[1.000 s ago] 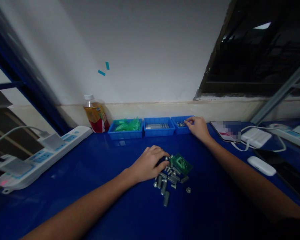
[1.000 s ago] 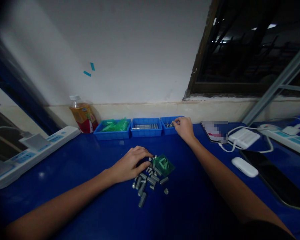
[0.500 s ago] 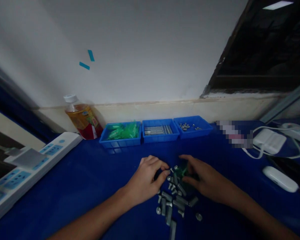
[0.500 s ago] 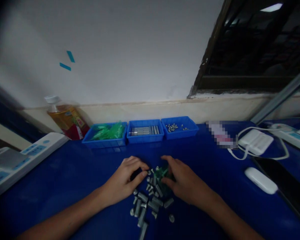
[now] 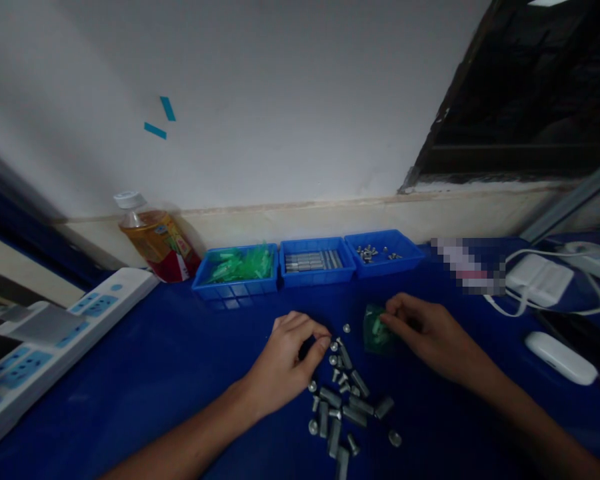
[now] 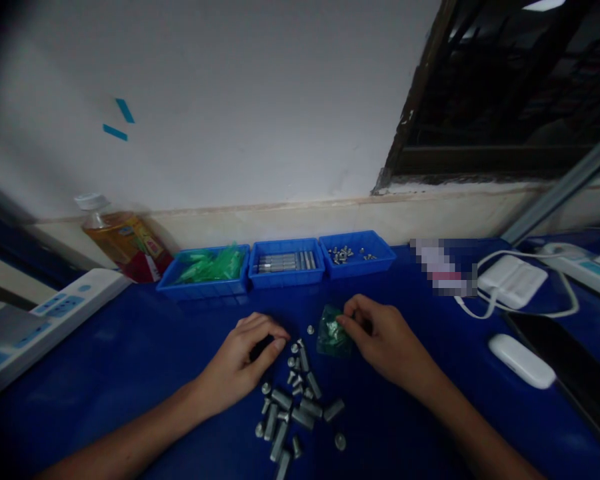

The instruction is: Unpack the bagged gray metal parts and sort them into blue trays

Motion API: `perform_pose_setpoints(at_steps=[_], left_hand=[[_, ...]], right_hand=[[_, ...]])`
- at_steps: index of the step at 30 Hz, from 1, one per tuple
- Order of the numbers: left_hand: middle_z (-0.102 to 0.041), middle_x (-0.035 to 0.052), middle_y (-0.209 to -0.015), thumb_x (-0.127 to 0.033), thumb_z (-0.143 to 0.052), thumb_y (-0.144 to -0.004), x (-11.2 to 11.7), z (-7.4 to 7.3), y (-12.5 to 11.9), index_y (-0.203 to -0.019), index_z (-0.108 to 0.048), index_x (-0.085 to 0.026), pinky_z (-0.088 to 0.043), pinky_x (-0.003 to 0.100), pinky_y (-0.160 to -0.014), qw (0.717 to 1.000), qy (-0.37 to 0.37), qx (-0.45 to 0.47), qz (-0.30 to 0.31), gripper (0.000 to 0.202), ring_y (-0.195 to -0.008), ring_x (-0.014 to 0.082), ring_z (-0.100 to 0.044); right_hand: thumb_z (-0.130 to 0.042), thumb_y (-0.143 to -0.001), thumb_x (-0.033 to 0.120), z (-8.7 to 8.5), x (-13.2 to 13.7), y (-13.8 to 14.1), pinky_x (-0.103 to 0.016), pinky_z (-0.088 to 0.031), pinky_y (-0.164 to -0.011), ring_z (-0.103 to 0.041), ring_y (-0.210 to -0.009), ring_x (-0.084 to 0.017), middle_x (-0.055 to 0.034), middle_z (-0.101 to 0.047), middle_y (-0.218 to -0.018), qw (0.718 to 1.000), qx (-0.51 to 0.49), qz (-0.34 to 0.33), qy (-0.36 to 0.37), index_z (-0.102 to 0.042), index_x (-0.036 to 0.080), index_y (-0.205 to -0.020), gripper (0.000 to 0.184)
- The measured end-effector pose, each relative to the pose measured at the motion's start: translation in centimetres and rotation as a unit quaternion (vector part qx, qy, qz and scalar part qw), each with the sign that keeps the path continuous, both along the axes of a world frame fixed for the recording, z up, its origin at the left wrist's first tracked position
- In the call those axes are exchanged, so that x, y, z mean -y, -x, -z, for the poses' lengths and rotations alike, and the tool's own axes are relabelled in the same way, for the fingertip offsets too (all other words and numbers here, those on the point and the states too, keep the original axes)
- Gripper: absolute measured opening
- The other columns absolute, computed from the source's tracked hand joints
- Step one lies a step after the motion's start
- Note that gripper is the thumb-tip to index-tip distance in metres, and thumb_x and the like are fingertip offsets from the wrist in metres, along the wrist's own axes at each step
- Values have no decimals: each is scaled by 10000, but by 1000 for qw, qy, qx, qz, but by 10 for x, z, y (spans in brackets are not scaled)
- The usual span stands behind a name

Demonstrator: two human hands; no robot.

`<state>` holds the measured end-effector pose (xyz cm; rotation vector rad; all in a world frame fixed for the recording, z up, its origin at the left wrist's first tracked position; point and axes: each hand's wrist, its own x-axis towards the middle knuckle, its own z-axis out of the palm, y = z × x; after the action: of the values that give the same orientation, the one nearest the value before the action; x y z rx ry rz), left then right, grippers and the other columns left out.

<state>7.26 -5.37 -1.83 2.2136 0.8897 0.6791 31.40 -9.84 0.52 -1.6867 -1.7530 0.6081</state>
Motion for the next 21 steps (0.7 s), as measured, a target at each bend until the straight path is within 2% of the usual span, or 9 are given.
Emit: perform_pose_setpoints(at_steps=[3, 5, 6, 9, 11, 13, 16, 18, 21], left_hand=[[-655, 41, -882, -405, -357, -945, 3, -5, -1, -913, -623, -205, -388, 385, -854, 997, 46, 62, -30, 335, -883, 202, -573], [-656, 58, -928, -487, -315, -940, 8, -9, -3, -1038, -597, -209, -423, 376, -848, 982, 123, 137, -43, 409, -902, 206, -588], [-653, 66, -945, -527, -315, -927, 11, -12, -5, -1103, -570, -209, -448, 363, -820, 969, 171, 176, -42, 445, -888, 203, -598], [-641, 75, -949, -571, -479, -846, 19, -18, -11, -1186, -512, -206, -490, 319, -726, 924, 296, 241, -19, 500, -805, 183, -616], [-636, 65, -918, -509, -593, -799, 22, -21, -11, -1163, -514, -201, -498, 303, -701, 918, 312, 244, -26, 483, -773, 171, -610], [-630, 49, -859, -433, -611, -806, 23, -23, -10, -1069, -547, -195, -502, 297, -679, 935, 259, 235, -52, 360, -743, 160, -595], [-611, 47, -835, -319, -567, -847, 24, -27, -5, -878, -598, -211, -505, 318, -689, 977, 70, 190, -67, 117, -770, 174, -582], [-611, 59, -907, -233, -528, -858, 26, -33, -2, -867, -630, -248, -504, 343, -744, 990, -49, 135, -15, 104, -859, 196, -585], [-623, 54, -1027, -154, -482, -859, 36, -45, 2, -1031, -631, -331, -485, 381, -844, 984, -136, 65, 99, 289, -997, 217, -573]], right_hand=[[-580, -799, 410, -10, 13, 7, -297, -445, -484, -570, -530, -172, 6, -598, -599, 988, -44, 85, -122, -576, 255, -745, 164], [-610, -788, 374, -9, 23, 19, -353, -501, -546, -627, -612, -214, -14, -661, -708, 975, -37, 87, -200, -605, 297, -787, 78], [-613, -791, 341, -7, 28, 25, -376, -517, -571, -645, -653, -230, -17, -678, -755, 971, -25, 64, -231, -613, 321, -812, 30], [-594, -806, 220, 4, 37, 41, -402, -546, -665, -665, -803, -244, -22, -694, -863, 960, 12, -74, -270, -621, 356, -889, 162], [-577, -811, 169, 8, 39, 46, -407, -539, -747, -651, -894, -241, -33, -690, -922, 957, 20, -150, -247, -627, 341, -921, 210], [-570, -815, 180, 8, 38, 48, -410, -517, -801, -629, -944, -238, -52, -673, -984, 967, -3, -161, -199, -626, 313, -955, 202], [-581, -820, 286, -1, 35, 51, -358, -503, -770, -606, -904, -214, -67, -641, -1016, 981, -104, -123, -111, -617, 273, -1012, 196], [-543, -847, 390, -6, 33, 53, -302, -491, -688, -591, -803, -182, -54, -632, -905, 972, -202, -119, -32, -627, 237, -951, 203], [-516, -848, 503, -9, 32, 58, -233, -436, -561, -538, -636, -130, -8, -574, -701, 936, -331, -97, 74, -610, 189, -786, 334]])
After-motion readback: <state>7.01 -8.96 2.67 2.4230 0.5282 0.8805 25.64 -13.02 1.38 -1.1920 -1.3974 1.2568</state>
